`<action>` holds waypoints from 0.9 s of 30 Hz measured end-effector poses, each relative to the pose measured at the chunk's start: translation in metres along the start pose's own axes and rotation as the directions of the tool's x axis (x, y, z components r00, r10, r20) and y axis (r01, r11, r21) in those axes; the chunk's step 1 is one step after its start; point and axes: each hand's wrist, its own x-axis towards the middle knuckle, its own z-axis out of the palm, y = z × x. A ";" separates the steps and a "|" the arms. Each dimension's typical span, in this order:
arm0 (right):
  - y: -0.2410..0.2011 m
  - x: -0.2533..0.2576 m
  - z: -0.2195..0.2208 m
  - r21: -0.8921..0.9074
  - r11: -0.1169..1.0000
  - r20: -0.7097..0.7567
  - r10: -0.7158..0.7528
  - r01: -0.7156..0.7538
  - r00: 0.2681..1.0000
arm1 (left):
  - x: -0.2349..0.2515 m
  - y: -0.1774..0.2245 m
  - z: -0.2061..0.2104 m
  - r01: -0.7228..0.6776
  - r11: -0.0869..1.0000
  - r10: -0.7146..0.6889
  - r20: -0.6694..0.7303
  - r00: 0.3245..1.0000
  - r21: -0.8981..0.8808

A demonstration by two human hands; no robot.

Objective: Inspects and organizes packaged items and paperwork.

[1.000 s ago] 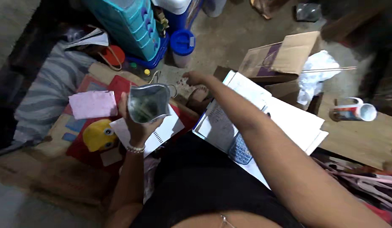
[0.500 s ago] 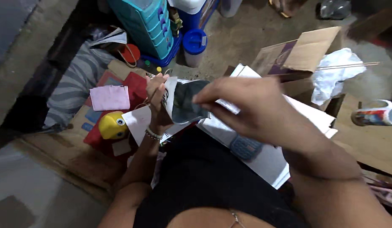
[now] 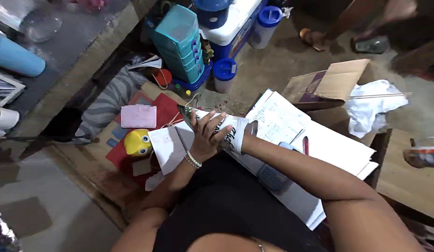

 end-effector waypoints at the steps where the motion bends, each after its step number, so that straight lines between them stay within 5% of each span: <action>1: -0.002 0.002 0.003 -0.022 1.000 -0.069 0.020 -0.022 0.997 | -0.003 -0.002 0.000 0.023 1.000 -0.023 0.009 1.000 0.004; 5: -0.014 0.004 -0.009 -0.124 0.987 -0.282 0.062 -0.100 0.958 | -0.017 -0.019 -0.001 0.138 0.989 -0.138 0.008 0.990 -0.051; 8: -0.014 0.001 -0.023 -0.134 0.991 -0.421 -0.069 0.013 0.904 | -0.019 -0.035 -0.008 0.305 0.935 -0.311 -0.004 0.950 -0.182; 13: -0.005 -0.018 -0.048 -0.023 0.971 -0.706 -0.184 0.238 0.684 | -0.017 -0.063 -0.018 0.491 0.787 -0.541 -0.033 0.840 -0.374; 14: -0.003 -0.025 -0.053 0.037 0.963 -0.729 -0.158 0.268 0.666 | -0.014 -0.066 -0.022 0.561 0.741 -0.618 -0.045 0.785 -0.369; 17: 0.012 -0.044 -0.057 0.240 0.923 -0.720 -0.039 0.301 0.692 | -0.010 -0.085 -0.033 0.764 0.438 -0.879 -0.045 0.475 -0.474; 22: 0.046 -0.070 -0.030 0.520 0.836 -0.523 0.150 0.175 0.839 | -0.011 -0.152 -0.046 0.475 0.138 -0.989 -0.093 0.116 -0.869; 27: 0.064 -0.097 -0.006 0.639 0.768 -0.362 0.259 0.036 0.896 | 0.000 -0.238 -0.050 0.160 0.057 -0.987 -0.079 -0.138 -0.986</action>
